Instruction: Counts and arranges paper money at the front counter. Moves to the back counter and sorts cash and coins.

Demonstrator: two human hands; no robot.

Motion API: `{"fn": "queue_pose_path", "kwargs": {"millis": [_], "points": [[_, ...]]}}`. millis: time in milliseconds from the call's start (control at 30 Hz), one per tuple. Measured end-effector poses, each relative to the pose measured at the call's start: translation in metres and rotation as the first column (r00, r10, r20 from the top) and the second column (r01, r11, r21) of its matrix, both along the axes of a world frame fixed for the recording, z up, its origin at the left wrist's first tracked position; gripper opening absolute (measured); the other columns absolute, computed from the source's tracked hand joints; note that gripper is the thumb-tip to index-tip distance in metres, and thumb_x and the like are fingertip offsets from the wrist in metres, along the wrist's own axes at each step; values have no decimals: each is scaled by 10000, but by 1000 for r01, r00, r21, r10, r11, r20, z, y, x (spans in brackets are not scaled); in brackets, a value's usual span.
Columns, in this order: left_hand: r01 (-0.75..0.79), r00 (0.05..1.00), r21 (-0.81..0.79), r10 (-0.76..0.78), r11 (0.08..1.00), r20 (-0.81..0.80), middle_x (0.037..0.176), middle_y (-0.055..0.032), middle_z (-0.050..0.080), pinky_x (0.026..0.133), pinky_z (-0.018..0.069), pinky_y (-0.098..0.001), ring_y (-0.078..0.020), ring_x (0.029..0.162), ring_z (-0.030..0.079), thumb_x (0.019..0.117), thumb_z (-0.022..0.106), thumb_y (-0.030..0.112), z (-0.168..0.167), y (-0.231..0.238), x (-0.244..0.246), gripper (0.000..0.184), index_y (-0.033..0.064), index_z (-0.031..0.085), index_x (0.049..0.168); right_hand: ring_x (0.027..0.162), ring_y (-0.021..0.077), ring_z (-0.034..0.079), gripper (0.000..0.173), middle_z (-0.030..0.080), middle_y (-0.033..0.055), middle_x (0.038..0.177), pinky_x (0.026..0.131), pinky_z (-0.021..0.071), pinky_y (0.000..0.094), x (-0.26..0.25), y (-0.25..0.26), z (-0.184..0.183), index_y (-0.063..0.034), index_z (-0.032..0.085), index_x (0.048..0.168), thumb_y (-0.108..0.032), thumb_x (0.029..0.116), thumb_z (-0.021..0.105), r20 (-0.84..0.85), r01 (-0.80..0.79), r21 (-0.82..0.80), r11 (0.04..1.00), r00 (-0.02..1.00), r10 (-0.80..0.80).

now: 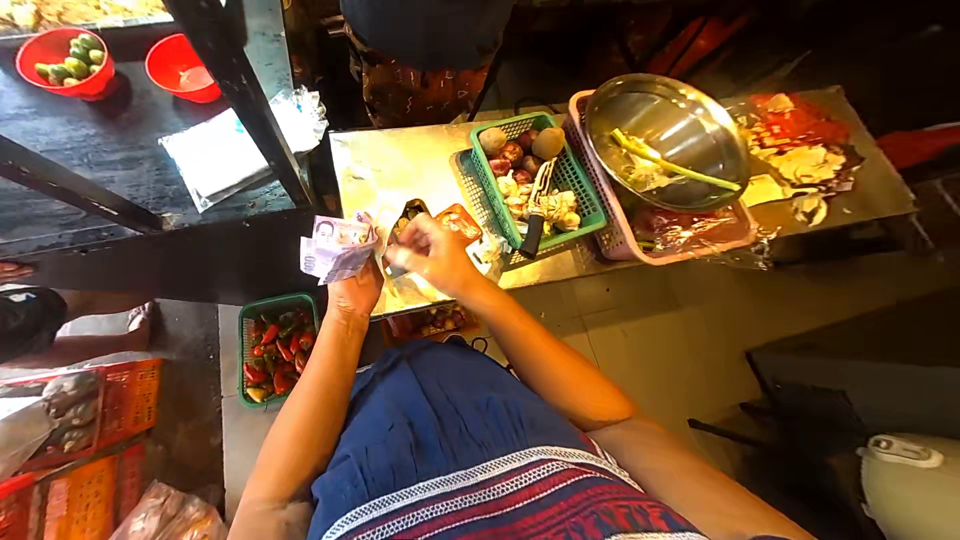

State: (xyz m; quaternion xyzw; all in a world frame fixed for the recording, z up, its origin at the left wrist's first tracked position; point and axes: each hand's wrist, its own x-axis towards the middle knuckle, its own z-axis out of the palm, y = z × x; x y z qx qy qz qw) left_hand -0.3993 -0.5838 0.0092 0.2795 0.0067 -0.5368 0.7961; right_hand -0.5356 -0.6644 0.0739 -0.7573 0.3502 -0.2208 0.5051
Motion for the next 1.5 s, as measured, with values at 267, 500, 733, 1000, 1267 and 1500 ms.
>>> {"fn": "queue_pose_path", "kwargs": {"millis": [267,500,733,1000,1267,1500], "points": [[62,998,-148,-60,987,18,1253,-182,649,868,572,-468,-321,1069,668,1012,517,303,-12,6,5,358,77,593,1279,767,119,631,246,686,96,980,686,561,305,-8,-21,-13,-13,668,1194,-18,950,638,164,127,194,973,973,-160],[6,999,-29,-5,1000,44,1249,-173,664,785,568,-377,-259,944,689,1084,213,380,-6,11,15,501,98,602,1227,954,145,656,387,700,59,1211,800,554,363,-40,-58,-5,-64,729,1111,-51,987,362,82,68,211,975,993,-87],[68,998,-65,-68,996,-5,1171,-227,691,866,589,-398,-305,984,714,1109,208,388,11,5,9,523,41,570,1257,1062,295,674,202,713,159,1063,954,551,487,-4,-79,-23,5,738,998,86,877,598,-197,-182,-338,924,973,119],[70,998,-25,-70,997,4,1307,-320,604,1021,536,-511,-437,1178,645,1113,186,231,26,-2,-9,457,-48,475,1332,1004,348,683,166,640,214,1164,870,588,493,20,-71,-25,47,680,1003,125,865,630,-389,-332,-392,858,905,172],[64,998,113,-62,992,-20,1236,-217,636,888,589,-469,-341,1035,691,1116,210,418,56,-20,-9,504,71,477,1365,1373,364,496,212,422,232,1547,1086,493,503,-21,-66,-33,7,700,1071,35,919,555,-76,-31,-467,884,997,-5],[43,998,164,-33,986,-61,1256,-204,612,886,587,-467,-330,1046,678,1121,243,383,62,-24,-11,461,67,450,1385,1348,510,472,613,471,334,1460,1084,427,632,-34,-78,-66,-53,546,1433,-280,907,764,-719,25,-215,976,673,-176]]}}
